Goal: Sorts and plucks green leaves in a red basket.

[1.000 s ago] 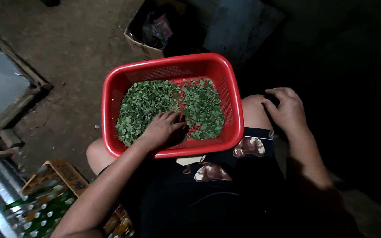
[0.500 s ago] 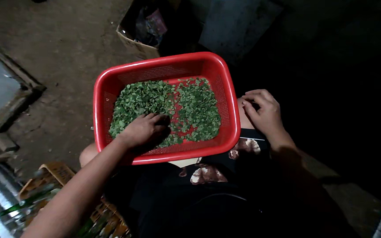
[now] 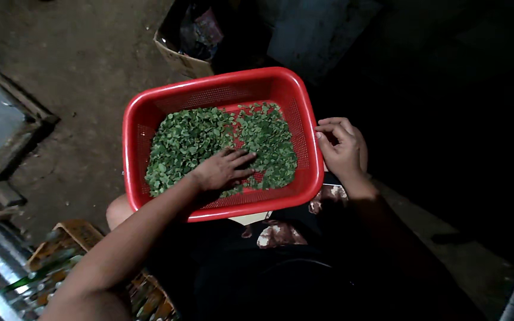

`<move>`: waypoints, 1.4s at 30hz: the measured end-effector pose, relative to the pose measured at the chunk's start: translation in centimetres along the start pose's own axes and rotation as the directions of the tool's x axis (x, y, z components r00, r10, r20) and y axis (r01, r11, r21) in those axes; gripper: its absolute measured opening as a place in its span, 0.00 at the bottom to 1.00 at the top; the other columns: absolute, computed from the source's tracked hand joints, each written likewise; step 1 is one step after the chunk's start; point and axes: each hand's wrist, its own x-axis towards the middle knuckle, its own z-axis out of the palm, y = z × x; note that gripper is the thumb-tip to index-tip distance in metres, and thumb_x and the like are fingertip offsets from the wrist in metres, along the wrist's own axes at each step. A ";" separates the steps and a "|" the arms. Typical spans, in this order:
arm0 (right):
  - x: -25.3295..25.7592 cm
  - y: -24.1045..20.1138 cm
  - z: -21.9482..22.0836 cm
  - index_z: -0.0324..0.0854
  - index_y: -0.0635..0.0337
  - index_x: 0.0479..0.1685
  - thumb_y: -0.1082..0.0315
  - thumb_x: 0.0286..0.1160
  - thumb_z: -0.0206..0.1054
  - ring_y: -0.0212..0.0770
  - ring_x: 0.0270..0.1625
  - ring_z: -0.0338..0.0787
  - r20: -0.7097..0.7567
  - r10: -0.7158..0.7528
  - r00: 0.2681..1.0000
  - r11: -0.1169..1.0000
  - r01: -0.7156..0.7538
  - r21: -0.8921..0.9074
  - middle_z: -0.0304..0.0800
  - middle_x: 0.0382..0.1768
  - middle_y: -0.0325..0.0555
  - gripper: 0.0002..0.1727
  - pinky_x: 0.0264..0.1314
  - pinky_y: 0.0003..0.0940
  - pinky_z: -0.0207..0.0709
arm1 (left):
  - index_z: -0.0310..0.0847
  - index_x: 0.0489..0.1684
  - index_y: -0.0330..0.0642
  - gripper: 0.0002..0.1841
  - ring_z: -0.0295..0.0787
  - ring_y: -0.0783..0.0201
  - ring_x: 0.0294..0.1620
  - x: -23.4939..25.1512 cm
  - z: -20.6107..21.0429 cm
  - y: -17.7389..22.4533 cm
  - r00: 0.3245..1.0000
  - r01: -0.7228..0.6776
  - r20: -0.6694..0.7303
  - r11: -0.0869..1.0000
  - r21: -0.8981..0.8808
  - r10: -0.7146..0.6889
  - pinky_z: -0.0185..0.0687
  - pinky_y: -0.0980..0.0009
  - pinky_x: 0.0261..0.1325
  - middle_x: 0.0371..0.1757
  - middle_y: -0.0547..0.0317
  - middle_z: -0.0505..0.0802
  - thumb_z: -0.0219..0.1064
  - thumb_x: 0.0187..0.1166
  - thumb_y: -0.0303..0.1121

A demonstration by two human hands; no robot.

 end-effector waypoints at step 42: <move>0.5 0.5 0.5 0.87 0.69 0.48 0.67 0.82 0.61 0.40 0.56 0.87 -0.021 -0.062 0.998 0.997 0.063 0.033 0.86 0.56 0.59 0.13 0.59 0.29 0.81 | 0.91 0.48 0.39 0.09 0.86 0.42 0.65 0.5 -1.3 1.6 0.911 0.392 0.016 0.852 -0.347 -0.412 0.80 0.42 0.67 0.60 0.44 0.91 0.72 0.78 0.33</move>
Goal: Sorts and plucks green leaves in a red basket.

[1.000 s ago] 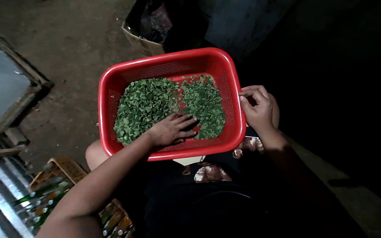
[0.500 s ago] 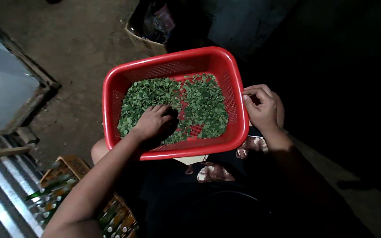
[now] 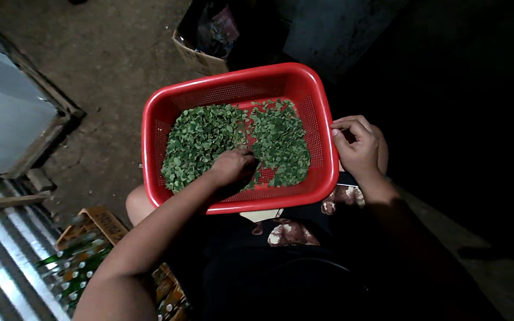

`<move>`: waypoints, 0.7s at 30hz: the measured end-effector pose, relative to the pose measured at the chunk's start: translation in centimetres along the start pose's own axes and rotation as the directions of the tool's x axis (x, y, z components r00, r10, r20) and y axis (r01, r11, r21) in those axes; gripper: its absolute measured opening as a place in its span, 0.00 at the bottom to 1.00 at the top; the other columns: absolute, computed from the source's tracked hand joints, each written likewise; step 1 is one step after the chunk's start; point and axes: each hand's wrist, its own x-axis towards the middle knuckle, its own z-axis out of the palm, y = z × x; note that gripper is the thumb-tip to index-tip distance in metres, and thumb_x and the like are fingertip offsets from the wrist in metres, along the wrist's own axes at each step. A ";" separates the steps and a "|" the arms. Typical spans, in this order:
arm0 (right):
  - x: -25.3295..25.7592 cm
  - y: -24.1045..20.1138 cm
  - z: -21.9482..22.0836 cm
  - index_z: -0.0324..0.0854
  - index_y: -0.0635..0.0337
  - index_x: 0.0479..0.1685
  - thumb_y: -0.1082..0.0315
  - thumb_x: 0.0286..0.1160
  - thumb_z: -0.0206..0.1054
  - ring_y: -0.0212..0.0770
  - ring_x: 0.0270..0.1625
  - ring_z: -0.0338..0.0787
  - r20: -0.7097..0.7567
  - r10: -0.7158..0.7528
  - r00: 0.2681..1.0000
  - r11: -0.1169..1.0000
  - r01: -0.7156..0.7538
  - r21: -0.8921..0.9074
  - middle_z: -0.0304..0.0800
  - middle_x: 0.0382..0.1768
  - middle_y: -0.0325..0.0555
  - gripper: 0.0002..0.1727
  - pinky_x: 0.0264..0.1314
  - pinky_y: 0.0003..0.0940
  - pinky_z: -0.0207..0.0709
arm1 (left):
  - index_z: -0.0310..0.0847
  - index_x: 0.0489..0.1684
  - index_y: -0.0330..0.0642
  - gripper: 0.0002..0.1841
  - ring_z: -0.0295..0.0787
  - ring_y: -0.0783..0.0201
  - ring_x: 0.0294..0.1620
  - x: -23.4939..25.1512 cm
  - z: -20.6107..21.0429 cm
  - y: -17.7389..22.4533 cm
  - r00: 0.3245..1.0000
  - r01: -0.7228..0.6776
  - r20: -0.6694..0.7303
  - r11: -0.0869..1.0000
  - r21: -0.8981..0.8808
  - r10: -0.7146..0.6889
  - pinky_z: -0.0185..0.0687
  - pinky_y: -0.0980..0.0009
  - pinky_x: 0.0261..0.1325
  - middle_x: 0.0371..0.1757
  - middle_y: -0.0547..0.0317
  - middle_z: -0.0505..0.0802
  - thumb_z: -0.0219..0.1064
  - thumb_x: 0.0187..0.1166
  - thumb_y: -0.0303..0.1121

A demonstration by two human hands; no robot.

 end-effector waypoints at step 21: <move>-0.4 -1.8 -0.3 0.85 0.72 0.53 0.64 0.82 0.60 0.62 0.62 0.85 0.010 -0.037 0.999 0.987 0.038 -0.154 0.84 0.62 0.67 0.18 0.64 0.54 0.79 | 0.83 0.52 0.34 0.08 0.95 0.70 0.43 -8.0 -1.7 3.1 0.928 0.029 -0.092 0.317 -0.948 -0.361 0.91 0.69 0.56 0.40 0.64 0.95 0.64 0.80 0.18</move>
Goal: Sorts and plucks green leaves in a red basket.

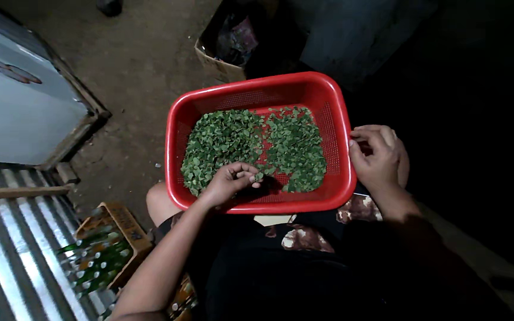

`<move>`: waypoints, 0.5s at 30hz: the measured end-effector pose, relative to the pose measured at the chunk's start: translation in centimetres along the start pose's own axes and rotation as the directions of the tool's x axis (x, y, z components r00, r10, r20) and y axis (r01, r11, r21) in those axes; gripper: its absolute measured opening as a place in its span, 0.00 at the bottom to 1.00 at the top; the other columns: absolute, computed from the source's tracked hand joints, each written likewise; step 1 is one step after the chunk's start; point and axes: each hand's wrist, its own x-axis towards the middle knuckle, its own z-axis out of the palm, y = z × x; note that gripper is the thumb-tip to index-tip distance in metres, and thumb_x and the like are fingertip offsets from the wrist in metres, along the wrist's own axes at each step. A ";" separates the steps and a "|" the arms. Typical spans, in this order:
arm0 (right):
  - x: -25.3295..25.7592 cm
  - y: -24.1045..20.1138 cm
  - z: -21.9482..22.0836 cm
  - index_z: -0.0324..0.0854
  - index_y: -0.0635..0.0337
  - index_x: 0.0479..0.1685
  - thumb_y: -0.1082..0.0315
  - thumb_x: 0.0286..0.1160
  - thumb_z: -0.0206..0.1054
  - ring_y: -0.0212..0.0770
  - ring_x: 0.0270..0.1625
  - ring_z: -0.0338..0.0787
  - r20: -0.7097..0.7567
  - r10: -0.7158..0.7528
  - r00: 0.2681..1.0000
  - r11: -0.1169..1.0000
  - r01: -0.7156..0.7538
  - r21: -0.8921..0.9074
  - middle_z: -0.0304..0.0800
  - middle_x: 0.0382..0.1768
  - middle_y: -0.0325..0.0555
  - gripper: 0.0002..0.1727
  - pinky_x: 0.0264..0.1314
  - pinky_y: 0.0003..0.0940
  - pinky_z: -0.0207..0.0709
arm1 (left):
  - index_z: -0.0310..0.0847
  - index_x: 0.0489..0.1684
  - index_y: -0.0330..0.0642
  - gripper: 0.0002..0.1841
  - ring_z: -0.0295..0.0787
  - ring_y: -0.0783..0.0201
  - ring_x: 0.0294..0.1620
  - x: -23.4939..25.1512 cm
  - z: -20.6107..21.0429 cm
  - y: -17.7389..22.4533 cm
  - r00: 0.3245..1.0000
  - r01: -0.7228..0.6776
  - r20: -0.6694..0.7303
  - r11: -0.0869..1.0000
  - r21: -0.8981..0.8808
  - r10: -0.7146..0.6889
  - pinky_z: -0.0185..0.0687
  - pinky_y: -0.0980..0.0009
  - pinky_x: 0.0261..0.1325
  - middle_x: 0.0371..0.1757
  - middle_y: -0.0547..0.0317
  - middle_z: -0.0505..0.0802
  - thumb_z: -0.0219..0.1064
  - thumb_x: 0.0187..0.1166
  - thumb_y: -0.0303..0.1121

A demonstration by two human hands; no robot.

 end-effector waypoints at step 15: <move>0.0 -13.4 4.1 0.85 0.64 0.51 0.69 0.79 0.69 0.22 0.38 0.85 0.684 -0.030 0.729 0.788 -0.403 0.464 0.88 0.41 0.38 0.09 0.44 0.18 0.80 | 0.86 0.47 0.34 0.06 0.89 0.79 0.38 -2.3 1.6 -0.3 0.955 -0.260 -0.104 0.953 0.155 0.278 0.86 0.78 0.48 0.38 0.67 0.93 0.70 0.77 0.24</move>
